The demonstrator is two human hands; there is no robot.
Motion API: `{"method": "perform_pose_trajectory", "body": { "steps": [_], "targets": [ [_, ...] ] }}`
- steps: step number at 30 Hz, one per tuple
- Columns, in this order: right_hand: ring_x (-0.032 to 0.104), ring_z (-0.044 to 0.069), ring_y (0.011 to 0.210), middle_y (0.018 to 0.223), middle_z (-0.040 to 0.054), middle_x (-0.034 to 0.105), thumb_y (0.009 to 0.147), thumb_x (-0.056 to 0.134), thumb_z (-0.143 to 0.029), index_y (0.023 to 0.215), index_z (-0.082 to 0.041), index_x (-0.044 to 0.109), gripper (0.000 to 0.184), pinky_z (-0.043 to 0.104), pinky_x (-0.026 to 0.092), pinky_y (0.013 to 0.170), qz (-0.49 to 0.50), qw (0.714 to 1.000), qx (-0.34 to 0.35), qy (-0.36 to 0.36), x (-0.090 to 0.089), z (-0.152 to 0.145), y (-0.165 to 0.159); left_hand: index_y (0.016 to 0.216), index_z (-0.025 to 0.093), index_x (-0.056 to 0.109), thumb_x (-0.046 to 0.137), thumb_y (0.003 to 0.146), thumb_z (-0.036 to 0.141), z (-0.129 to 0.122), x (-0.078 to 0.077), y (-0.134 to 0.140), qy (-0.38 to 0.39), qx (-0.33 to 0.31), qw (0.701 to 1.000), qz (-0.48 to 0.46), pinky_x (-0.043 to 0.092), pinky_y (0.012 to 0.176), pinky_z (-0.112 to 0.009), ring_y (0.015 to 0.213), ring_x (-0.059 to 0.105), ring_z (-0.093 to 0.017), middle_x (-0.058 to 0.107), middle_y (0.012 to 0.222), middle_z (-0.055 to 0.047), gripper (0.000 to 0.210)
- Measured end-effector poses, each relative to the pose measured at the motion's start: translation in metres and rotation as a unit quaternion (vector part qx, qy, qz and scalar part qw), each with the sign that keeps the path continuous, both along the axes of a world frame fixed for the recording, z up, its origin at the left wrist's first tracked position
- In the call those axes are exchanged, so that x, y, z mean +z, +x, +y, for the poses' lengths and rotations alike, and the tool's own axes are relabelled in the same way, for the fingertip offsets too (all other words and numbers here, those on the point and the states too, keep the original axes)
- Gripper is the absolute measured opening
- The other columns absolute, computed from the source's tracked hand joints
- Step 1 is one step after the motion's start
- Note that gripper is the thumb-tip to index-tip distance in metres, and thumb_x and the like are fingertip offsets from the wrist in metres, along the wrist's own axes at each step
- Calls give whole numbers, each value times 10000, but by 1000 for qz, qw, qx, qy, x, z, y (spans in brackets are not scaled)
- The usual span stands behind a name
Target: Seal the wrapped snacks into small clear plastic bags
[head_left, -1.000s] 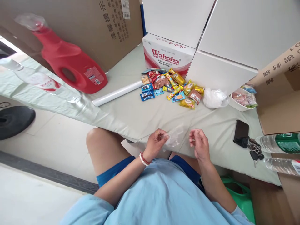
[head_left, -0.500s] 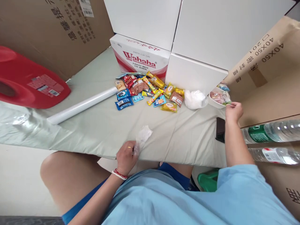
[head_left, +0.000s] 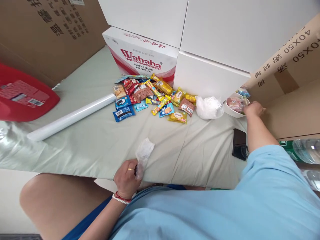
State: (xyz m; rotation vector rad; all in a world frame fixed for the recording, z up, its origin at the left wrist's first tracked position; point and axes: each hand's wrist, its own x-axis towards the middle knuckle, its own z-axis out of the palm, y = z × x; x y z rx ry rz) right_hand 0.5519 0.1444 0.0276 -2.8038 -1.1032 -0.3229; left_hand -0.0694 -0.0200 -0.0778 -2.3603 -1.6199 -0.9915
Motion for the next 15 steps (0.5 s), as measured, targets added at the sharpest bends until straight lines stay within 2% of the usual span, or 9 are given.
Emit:
{"method": "perform_pose_trajectory", "body": {
  "steps": [3, 7, 9, 12, 15],
  "targets": [
    [473, 195, 901, 1014, 261, 659, 890, 598, -76, 1109, 9, 663, 243, 395, 267, 775, 2, 999, -10, -30, -6, -3, -4, 897, 216, 599, 625, 890, 146, -1, -2, -1, 3, 0, 1000, 9, 463, 674, -286, 748, 647, -189, 704, 820, -43, 75],
    [480, 196, 1027, 1149, 268, 628, 987, 525, -138, 1140, -17, 672, 244, 378, 267, 798, 6, 998, 42, -49, -7, -2, -10, 909, 217, 609, 623, 891, 144, -2, -3, -2, 0, -7, 1000, 12, 467, 683, -288, 761, 653, -190, 713, 848, -48, 76],
    [488, 176, 991, 1186, 250, 615, 987, 552, -186, 1089, -41, 693, 226, 361, 277, 785, 22, 996, 61, -58, -6, 0, -10, 913, 215, 612, 624, 891, 142, -2, -3, -2, 0, -10, 1000, 10, 469, 683, -289, 761, 652, -193, 711, 846, -50, 78],
    [482, 145, 854, 1093, 184, 652, 913, 665, -208, 1022, -66, 703, 182, 340, 291, 752, 46, 995, 64, -68, -2, 3, -6, 917, 215, 614, 626, 887, 140, -2, -3, -2, 1, -13, 1000, 6, 473, 686, -293, 763, 656, -198, 712, 846, -53, 82],
    [463, 158, 832, 1045, 185, 656, 843, 750, -235, 1223, -27, 615, 453, 344, 298, 736, 19, 999, 16, -27, -3, 2, 1, 909, 220, 620, 622, 889, 152, -2, -3, -2, -2, -7, 1000, 6, 481, 699, -296, 774, 666, -197, 723, 860, -54, 71]
  ]
}}
